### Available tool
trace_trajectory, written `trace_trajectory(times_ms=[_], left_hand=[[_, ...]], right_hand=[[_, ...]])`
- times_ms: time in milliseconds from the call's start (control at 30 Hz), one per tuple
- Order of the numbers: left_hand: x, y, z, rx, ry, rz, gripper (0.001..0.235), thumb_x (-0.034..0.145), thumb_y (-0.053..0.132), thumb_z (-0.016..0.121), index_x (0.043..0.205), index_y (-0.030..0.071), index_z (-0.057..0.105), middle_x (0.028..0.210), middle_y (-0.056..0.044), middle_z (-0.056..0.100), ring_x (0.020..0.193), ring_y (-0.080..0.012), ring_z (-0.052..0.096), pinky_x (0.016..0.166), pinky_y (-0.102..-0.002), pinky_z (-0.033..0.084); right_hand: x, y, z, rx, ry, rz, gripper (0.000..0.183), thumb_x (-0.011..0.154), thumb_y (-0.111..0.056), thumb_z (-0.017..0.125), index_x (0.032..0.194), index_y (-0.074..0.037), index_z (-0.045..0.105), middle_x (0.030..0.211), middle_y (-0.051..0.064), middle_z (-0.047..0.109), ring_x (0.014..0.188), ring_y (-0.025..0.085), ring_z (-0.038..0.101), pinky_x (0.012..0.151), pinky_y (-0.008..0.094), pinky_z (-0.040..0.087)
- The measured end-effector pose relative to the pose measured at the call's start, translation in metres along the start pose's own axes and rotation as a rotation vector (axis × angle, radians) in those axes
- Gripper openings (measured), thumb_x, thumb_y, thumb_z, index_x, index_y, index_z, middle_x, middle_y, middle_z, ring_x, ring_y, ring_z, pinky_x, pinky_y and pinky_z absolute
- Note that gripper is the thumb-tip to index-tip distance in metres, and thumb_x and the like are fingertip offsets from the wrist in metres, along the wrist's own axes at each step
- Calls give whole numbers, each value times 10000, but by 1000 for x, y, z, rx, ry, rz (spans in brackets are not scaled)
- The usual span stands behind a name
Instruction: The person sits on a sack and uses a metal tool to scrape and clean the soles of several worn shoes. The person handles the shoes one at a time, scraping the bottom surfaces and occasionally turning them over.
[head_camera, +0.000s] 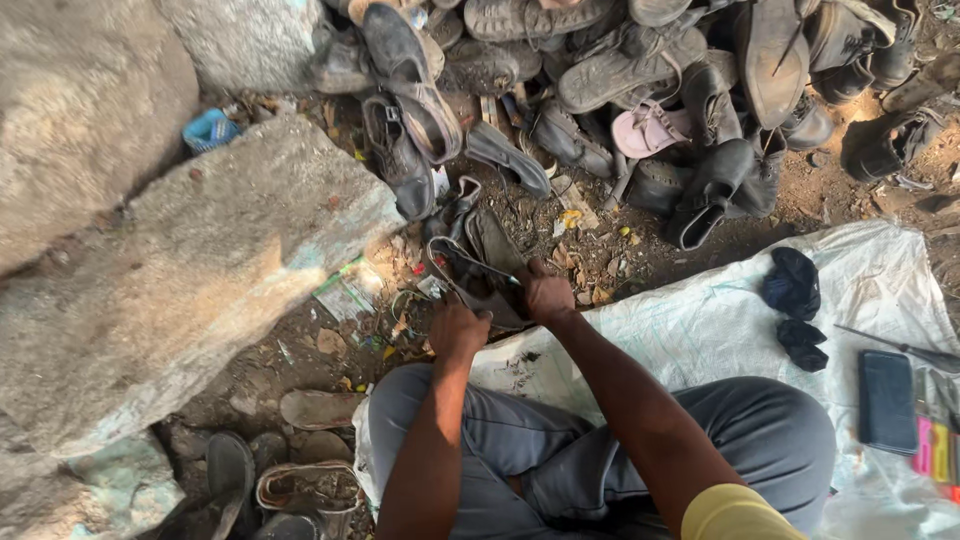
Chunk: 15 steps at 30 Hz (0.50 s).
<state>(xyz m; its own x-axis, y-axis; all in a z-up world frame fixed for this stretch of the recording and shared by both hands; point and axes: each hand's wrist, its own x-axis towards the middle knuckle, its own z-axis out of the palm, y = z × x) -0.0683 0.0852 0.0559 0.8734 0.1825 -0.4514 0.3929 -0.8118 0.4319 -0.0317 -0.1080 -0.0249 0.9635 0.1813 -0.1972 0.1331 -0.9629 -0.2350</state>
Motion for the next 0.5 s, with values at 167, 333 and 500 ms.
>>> trace_trajectory(times_ms=[167,333,500], left_hand=[[-4,12,-31,81,-54,47,578,769,504,846,1106,45,751,1326,-252,563,1173,-408,614,974,-496,528],[-11,20,-45,169,-193,15,623,881,655,712,1037,55,768,1208,-200,643,1108,-343,655,872,-472,548],[-16,12,-31,202,91,285,620,831,469,773,1275,50,665,1221,-149,628,1089,-296,646,924,-470,484]], right_hand=[[3,17,-38,100,99,39,235,1081,-320,542,1091,-100,625,983,63,628,673,217,667,535,360,563],[-14,76,-164,919,170,5,179,985,-254,654,1017,-80,622,947,81,694,759,140,661,608,309,573],[-77,226,-371,142,462,451,218,1017,-242,610,1176,-97,576,979,127,683,734,223,658,606,374,560]])
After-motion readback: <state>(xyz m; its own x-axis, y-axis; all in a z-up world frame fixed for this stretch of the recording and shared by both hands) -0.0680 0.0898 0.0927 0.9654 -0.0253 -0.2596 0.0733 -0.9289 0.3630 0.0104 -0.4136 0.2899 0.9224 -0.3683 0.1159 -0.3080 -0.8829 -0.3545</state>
